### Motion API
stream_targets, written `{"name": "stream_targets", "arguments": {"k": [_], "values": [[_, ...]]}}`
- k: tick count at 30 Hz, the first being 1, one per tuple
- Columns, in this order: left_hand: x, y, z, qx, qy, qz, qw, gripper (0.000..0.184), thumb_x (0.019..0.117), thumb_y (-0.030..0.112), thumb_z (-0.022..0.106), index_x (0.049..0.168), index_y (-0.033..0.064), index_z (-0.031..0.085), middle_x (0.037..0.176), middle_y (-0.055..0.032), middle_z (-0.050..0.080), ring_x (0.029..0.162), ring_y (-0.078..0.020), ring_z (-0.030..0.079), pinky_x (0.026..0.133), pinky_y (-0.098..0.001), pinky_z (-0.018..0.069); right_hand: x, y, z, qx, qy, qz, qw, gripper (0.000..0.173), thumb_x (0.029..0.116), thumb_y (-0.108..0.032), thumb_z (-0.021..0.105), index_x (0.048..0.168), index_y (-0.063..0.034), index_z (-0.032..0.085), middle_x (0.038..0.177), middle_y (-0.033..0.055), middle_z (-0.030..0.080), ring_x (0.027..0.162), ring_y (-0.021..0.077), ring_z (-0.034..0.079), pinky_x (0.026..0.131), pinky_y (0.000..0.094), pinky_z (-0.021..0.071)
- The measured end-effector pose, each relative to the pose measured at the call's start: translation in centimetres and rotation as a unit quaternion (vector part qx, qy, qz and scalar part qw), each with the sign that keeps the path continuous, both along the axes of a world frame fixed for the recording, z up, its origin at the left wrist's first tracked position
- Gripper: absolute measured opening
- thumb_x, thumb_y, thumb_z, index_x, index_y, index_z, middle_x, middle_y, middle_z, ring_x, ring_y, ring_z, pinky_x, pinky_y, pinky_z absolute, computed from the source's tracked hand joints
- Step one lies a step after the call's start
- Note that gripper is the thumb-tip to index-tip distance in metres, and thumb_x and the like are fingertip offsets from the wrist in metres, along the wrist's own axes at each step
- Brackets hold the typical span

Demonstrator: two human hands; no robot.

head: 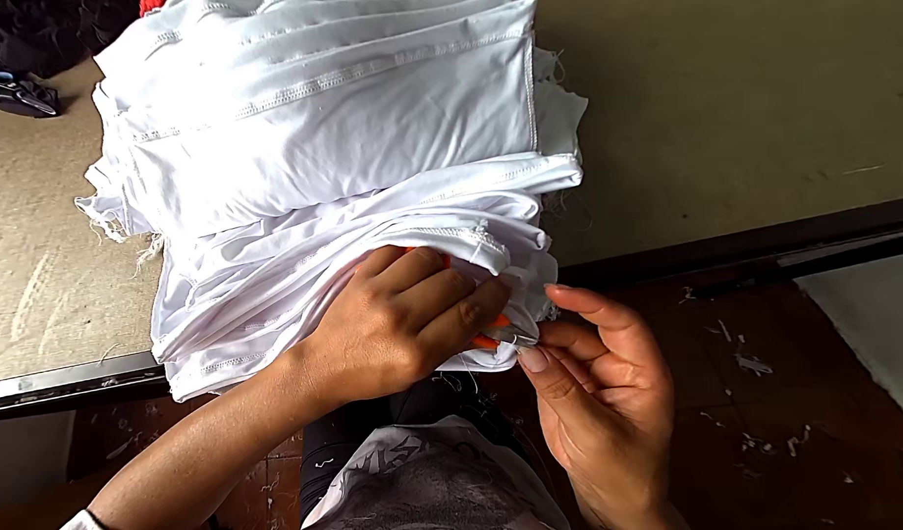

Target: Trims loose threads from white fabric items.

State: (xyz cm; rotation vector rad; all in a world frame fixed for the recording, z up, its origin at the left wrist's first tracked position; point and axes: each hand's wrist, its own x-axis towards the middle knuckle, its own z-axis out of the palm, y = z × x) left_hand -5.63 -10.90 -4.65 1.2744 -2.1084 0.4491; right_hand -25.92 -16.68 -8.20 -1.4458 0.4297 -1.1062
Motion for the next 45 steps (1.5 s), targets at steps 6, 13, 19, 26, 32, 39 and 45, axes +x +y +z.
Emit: {"name": "stream_targets", "arguments": {"k": [6, 13, 19, 26, 32, 39, 45], "values": [[0.5, 0.1, -0.3, -0.004, 0.048, -0.01, 0.999, 0.029, 0.1025, 0.026, 0.061, 0.111, 0.0012, 0.074, 0.093, -0.0102, 0.074, 0.091, -0.0222, 0.067, 0.084, -0.0352, 0.0503, -0.1, -0.1, -0.1, 0.037, -0.027, 0.014, 0.999, 0.039, 0.0949, -0.011, 0.071, 0.133, -0.0177, 0.061, 0.102, -0.0029, 0.074, 0.092, 0.0057, 0.072, 0.084, 0.0204, 0.0599], [-0.8, 0.1, 0.2, 0.017, 0.109, -0.103, 0.989, 0.016, 0.0968, 0.016, 0.067, 0.1, 0.0044, 0.077, 0.086, -0.0083, 0.067, 0.08, -0.0174, 0.061, 0.07, -0.031, 0.0454, 0.0, 0.1, 0.3, 0.079, -0.017, 0.031, 0.996, 0.041, 0.0931, -0.012, 0.072, 0.132, -0.0178, 0.062, 0.101, -0.0022, 0.074, 0.088, 0.0062, 0.073, 0.083, 0.0222, 0.0616], [-2.3, 2.1, 0.9, 0.036, 0.143, -0.135, 0.98, 0.018, 0.099, 0.014, 0.065, 0.085, 0.005, 0.07, 0.081, -0.0061, 0.065, 0.077, -0.0148, 0.059, 0.07, -0.0293, 0.0433, 0.0, 0.3, -0.1, 0.159, -0.026, 0.036, 0.986, 0.034, 0.0909, -0.011, 0.074, 0.122, -0.0212, 0.063, 0.092, -0.0023, 0.073, 0.081, 0.0026, 0.071, 0.074, 0.0187, 0.06], [-1.0, 3.1, 0.0, 0.079, 0.072, -0.008, 0.994, 0.022, 0.098, 0.024, 0.064, 0.111, 0.0073, 0.068, 0.097, -0.0079, 0.065, 0.091, -0.0205, 0.06, 0.079, -0.0337, 0.0471, -0.2, 0.0, 0.1, 0.169, -0.04, 0.045, 0.984, 0.033, 0.0901, -0.012, 0.074, 0.121, -0.0201, 0.065, 0.098, -0.0027, 0.072, 0.088, 0.004, 0.07, 0.083, 0.0217, 0.0598], [-0.2, 1.9, 0.2, 0.018, 0.017, 0.058, 0.998, 0.021, 0.0996, 0.016, 0.064, 0.114, 0.0044, 0.074, 0.099, -0.0105, 0.071, 0.092, -0.024, 0.062, 0.082, -0.0381, 0.0445, -0.2, 0.1, 0.2, 0.176, -0.047, 0.047, 0.982, 0.033, 0.0902, -0.011, 0.074, 0.121, -0.0187, 0.065, 0.099, 0.0004, 0.072, 0.09, 0.0074, 0.072, 0.085, 0.0254, 0.0608], [-0.4, 1.4, 0.8, 0.048, -0.014, 0.029, 0.998, 0.02, 0.101, 0.015, 0.062, 0.112, 0.0041, 0.075, 0.091, -0.0083, 0.071, 0.087, -0.0233, 0.062, 0.078, -0.0384, 0.0441, -0.2, 0.1, 0.2, 0.17, -0.043, 0.048, 0.983, 0.033, 0.0907, -0.012, 0.074, 0.122, -0.0184, 0.065, 0.1, 0.0008, 0.072, 0.09, 0.0073, 0.072, 0.085, 0.0245, 0.0605], [-0.3, 1.6, 0.4, 0.05, 0.122, -0.051, 0.99, 0.019, 0.0956, 0.016, 0.064, 0.107, 0.0026, 0.071, 0.087, -0.0078, 0.066, 0.085, -0.0184, 0.06, 0.08, -0.0347, 0.0444, 0.1, 0.3, 0.2, 0.224, -0.079, 0.042, 0.97, 0.031, 0.0908, -0.008, 0.073, 0.119, -0.0168, 0.065, 0.094, 0.0024, 0.073, 0.084, 0.0102, 0.073, 0.078, 0.028, 0.0634]]}}
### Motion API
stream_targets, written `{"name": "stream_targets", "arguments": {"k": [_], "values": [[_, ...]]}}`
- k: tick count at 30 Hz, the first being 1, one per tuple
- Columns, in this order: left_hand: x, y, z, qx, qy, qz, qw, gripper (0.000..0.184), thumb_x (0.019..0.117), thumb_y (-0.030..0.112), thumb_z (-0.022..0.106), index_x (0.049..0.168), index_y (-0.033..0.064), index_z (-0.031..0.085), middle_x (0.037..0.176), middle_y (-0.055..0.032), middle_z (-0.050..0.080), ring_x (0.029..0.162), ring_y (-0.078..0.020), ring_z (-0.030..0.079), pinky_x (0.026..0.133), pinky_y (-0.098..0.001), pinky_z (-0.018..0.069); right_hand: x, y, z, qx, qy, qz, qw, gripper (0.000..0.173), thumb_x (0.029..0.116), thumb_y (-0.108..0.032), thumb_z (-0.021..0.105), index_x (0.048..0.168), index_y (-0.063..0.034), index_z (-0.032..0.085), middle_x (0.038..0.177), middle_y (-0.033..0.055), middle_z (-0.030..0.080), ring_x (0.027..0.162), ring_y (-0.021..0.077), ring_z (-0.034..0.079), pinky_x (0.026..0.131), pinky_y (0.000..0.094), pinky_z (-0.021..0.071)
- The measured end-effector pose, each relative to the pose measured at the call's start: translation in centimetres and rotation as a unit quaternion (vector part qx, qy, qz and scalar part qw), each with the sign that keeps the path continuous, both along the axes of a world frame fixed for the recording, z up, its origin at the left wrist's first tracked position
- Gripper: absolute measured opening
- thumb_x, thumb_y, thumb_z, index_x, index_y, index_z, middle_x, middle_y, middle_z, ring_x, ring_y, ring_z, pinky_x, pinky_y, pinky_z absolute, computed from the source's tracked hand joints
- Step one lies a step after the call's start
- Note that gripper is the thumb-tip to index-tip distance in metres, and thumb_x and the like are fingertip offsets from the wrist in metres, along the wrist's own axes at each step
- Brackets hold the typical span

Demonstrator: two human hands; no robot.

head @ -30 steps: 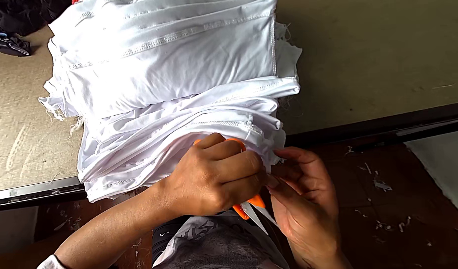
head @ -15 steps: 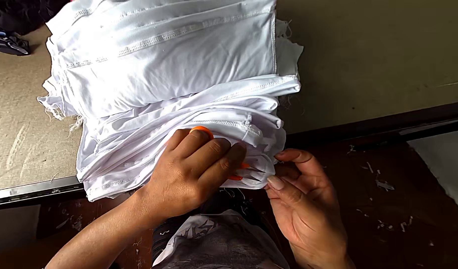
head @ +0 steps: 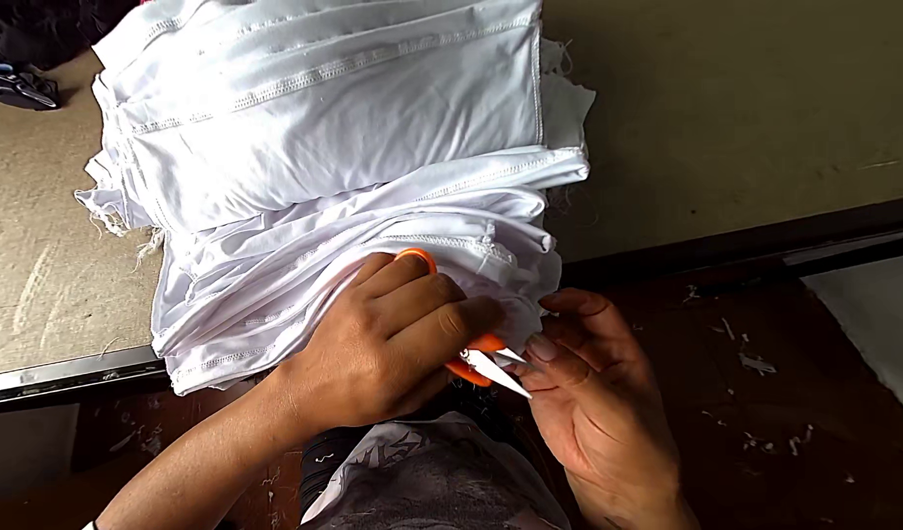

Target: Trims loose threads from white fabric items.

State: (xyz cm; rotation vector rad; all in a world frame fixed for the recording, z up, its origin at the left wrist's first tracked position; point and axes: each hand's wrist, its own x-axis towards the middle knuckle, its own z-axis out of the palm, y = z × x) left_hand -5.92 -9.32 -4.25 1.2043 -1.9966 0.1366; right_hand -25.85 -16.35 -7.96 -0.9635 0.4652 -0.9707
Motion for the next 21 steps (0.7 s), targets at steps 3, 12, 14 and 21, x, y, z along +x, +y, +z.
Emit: {"name": "stream_targets", "arguments": {"k": [3, 12, 14, 21], "values": [[-0.6, 0.0, -0.5, 0.005, 0.0, -0.036, 0.999, 0.018, 0.0947, 0.014, 0.065, 0.108, 0.0084, 0.076, 0.081, -0.0045, 0.062, 0.076, -0.0161, 0.055, 0.07, -0.0322, 0.0399, 0.0, 0.1, 0.1, 0.008, -0.011, 0.012, 1.0, 0.029, 0.0926, -0.009, 0.072, 0.119, -0.0161, 0.064, 0.095, 0.0034, 0.072, 0.083, 0.0101, 0.073, 0.078, 0.0264, 0.0629], [-1.5, 1.5, 0.9, 0.084, 0.111, -0.153, 0.978, 0.028, 0.101, 0.018, 0.06, 0.081, 0.0034, 0.072, 0.079, -0.0056, 0.066, 0.077, -0.011, 0.06, 0.068, -0.026, 0.0434, 0.3, -0.1, -0.4, 0.004, -0.013, 0.004, 1.0, 0.024, 0.0926, -0.009, 0.072, 0.114, -0.0177, 0.066, 0.096, 0.0, 0.071, 0.086, 0.0072, 0.071, 0.081, 0.0255, 0.0617], [-1.5, 2.6, 1.0, 0.178, 0.156, -0.231, 0.944, 0.049, 0.1033, 0.035, 0.06, 0.065, 0.0053, 0.057, 0.067, -0.0054, 0.056, 0.065, -0.0115, 0.054, 0.058, -0.0265, 0.0376, 0.1, -0.2, -0.4, 0.024, -0.008, 0.001, 1.0, 0.022, 0.0924, -0.009, 0.072, 0.112, -0.018, 0.067, 0.095, 0.0006, 0.072, 0.086, 0.0088, 0.073, 0.081, 0.0289, 0.0631], [-0.9, 2.3, -2.5, 0.013, -0.027, 0.048, 0.998, 0.027, 0.0965, 0.023, 0.069, 0.115, 0.0029, 0.073, 0.097, -0.0094, 0.07, 0.083, -0.0164, 0.065, 0.067, -0.0284, 0.0495, -0.2, 0.0, -0.2, 0.033, -0.031, 0.024, 0.999, 0.021, 0.0957, -0.009, 0.068, 0.115, -0.0164, 0.066, 0.101, 0.0038, 0.071, 0.087, 0.0123, 0.074, 0.076, 0.0316, 0.0651]]}}
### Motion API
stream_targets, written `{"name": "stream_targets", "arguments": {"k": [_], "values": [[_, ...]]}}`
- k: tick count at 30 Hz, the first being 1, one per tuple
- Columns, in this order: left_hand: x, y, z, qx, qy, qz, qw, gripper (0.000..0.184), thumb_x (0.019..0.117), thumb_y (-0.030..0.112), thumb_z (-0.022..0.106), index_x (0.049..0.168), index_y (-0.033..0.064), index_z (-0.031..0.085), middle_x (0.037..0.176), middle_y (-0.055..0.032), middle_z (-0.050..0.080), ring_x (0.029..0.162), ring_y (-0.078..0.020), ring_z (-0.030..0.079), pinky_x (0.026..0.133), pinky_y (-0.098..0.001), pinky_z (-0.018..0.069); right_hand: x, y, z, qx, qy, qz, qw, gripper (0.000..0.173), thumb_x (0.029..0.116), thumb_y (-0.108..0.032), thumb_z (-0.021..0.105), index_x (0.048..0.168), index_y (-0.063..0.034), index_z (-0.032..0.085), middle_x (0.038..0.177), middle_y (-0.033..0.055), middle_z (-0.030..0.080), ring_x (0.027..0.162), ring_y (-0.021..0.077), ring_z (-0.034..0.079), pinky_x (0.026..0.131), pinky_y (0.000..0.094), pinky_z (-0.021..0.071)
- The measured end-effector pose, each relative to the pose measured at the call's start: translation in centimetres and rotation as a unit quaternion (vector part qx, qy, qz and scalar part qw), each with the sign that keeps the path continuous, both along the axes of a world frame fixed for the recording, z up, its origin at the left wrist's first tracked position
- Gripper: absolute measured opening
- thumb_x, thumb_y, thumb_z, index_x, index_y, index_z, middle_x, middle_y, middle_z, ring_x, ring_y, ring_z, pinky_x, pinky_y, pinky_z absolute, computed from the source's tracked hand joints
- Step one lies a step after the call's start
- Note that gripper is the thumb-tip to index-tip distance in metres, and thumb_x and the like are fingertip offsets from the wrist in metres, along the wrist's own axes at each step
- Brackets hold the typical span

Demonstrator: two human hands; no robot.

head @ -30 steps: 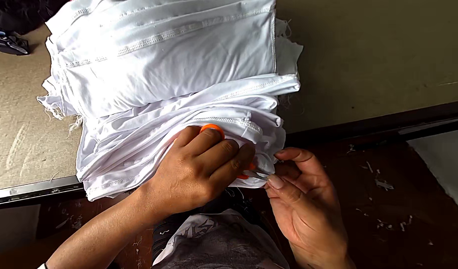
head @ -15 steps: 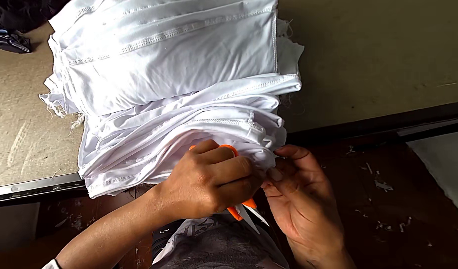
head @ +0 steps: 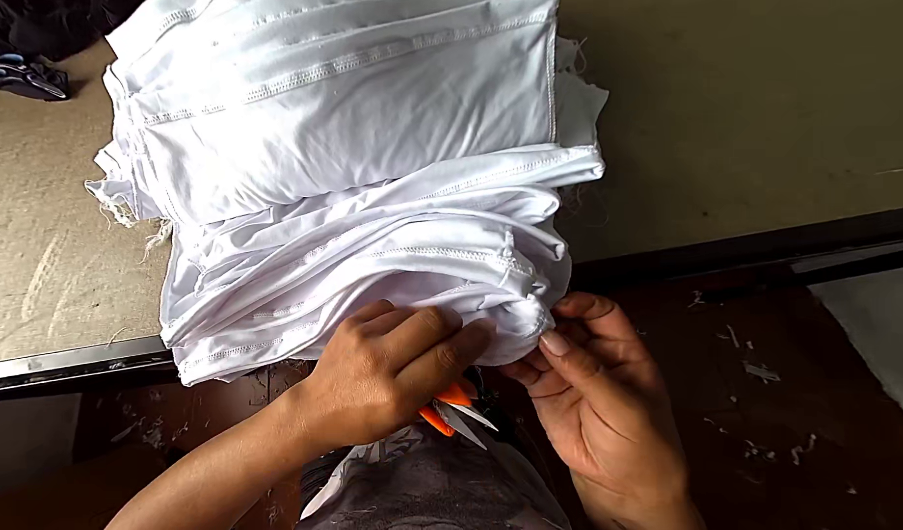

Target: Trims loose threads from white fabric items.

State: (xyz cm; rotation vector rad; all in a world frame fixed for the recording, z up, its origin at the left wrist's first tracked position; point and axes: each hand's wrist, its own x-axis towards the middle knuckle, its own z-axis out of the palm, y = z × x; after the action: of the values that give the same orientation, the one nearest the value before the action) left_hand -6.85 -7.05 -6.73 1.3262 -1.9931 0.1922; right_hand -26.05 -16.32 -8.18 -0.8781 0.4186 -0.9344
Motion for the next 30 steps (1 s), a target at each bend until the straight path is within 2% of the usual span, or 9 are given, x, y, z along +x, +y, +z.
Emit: {"name": "stream_targets", "arguments": {"k": [5, 7, 9, 11, 16, 20, 23, 28, 30], "values": [[-1.7, 0.6, -0.5, -0.091, 0.036, -0.021, 0.995, 0.017, 0.1019, 0.013, 0.057, 0.1, 0.0068, 0.072, 0.084, -0.0053, 0.065, 0.071, -0.0148, 0.052, 0.068, -0.0305, 0.0398, 0.1, 0.0, -0.2, -0.025, 0.005, -0.005, 1.0, 0.023, 0.0967, -0.009, 0.067, 0.118, -0.0183, 0.065, 0.101, 0.0021, 0.07, 0.088, 0.0108, 0.074, 0.075, 0.0308, 0.0654], [-2.7, 1.8, 0.7, -0.009, 0.119, -0.122, 0.985, 0.019, 0.1049, 0.015, 0.056, 0.096, 0.0058, 0.07, 0.081, -0.0064, 0.064, 0.071, -0.0146, 0.056, 0.067, -0.0286, 0.0426, -0.2, -0.1, -0.4, -0.05, 0.026, -0.023, 0.998, 0.021, 0.0978, -0.009, 0.066, 0.117, -0.0185, 0.065, 0.1, 0.0018, 0.071, 0.085, 0.0105, 0.074, 0.074, 0.0295, 0.0653], [-3.0, 2.5, 1.7, 0.112, 0.204, -0.244, 0.942, 0.037, 0.1063, 0.026, 0.056, 0.078, 0.0036, 0.065, 0.073, -0.0104, 0.061, 0.066, -0.0197, 0.057, 0.062, -0.032, 0.0425, -0.4, -0.3, -0.6, -0.108, 0.063, -0.04, 0.991, 0.018, 0.1002, -0.01, 0.062, 0.116, -0.0192, 0.065, 0.099, -0.0001, 0.07, 0.084, 0.009, 0.073, 0.075, 0.0268, 0.0642], [-2.7, 2.6, 1.9, 0.148, 0.197, -0.244, 0.938, 0.051, 0.1053, 0.041, 0.055, 0.069, 0.0063, 0.058, 0.071, -0.01, 0.06, 0.066, -0.0197, 0.057, 0.059, -0.032, 0.041, -0.6, -0.4, -0.9, -0.182, 0.103, -0.057, 0.976, 0.02, 0.1002, -0.014, 0.062, 0.118, -0.022, 0.065, 0.1, -0.004, 0.07, 0.086, 0.0064, 0.07, 0.078, 0.0235, 0.0621], [-1.7, -0.1, 1.7, -0.01, 0.107, -0.021, 0.994, 0.014, 0.0953, 0.015, 0.07, 0.101, 0.0035, 0.075, 0.094, -0.0075, 0.068, 0.084, -0.0116, 0.062, 0.069, -0.0229, 0.0473, -0.2, -0.1, -0.5, -0.303, 0.127, -0.083, 0.941, 0.03, 0.098, -0.015, 0.068, 0.125, -0.0244, 0.06, 0.106, -0.0118, 0.07, 0.094, 0.0004, 0.068, 0.083, 0.016, 0.0583], [-1.8, -2.2, 1.5, -0.057, 0.075, -0.009, 0.996, 0.01, 0.0924, 0.012, 0.072, 0.093, 0.0046, 0.077, 0.092, -0.0086, 0.071, 0.08, -0.0138, 0.063, 0.066, -0.0274, 0.0448, 0.1, 0.2, -0.2, -0.32, 0.13, -0.097, 0.933, 0.032, 0.096, -0.012, 0.069, 0.125, -0.0245, 0.061, 0.107, -0.0116, 0.071, 0.094, 0.0013, 0.07, 0.084, 0.0169, 0.0596], [-1.9, -2.8, 1.4, -0.071, 0.073, 0.006, 0.995, 0.01, 0.0934, 0.009, 0.066, 0.088, 0.0033, 0.073, 0.086, -0.009, 0.07, 0.084, -0.0165, 0.067, 0.072, -0.0292, 0.0505, 0.1, 0.0, -0.6, -0.295, 0.113, -0.088, 0.945, 0.033, 0.0951, -0.009, 0.07, 0.124, -0.0222, 0.061, 0.108, -0.0083, 0.072, 0.095, 0.0038, 0.071, 0.084, 0.0193, 0.0602], [-1.0, -1.6, 1.2, -0.031, 0.088, 0.043, 0.995, 0.021, 0.0922, 0.02, 0.07, 0.104, 0.0042, 0.061, 0.092, -0.0081, 0.063, 0.088, -0.017, 0.061, 0.082, -0.031, 0.0504, 0.0, -0.2, -0.6, -0.26, 0.099, -0.071, 0.958, 0.035, 0.0953, -0.009, 0.069, 0.126, -0.0218, 0.06, 0.106, -0.0066, 0.073, 0.095, 0.0047, 0.071, 0.085, 0.0202, 0.0601], [-0.8, -1.1, 1.1, -0.041, 0.052, 0.058, 0.996, 0.026, 0.0933, 0.023, 0.069, 0.11, 0.0038, 0.066, 0.094, -0.0085, 0.065, 0.087, -0.0192, 0.059, 0.08, -0.0336, 0.0459, -0.1, -0.2, -0.5, -0.25, 0.097, -0.069, 0.961, 0.036, 0.095, -0.009, 0.069, 0.127, -0.0211, 0.059, 0.106, -0.0061, 0.073, 0.096, 0.005, 0.071, 0.085, 0.0203, 0.0602]]}}
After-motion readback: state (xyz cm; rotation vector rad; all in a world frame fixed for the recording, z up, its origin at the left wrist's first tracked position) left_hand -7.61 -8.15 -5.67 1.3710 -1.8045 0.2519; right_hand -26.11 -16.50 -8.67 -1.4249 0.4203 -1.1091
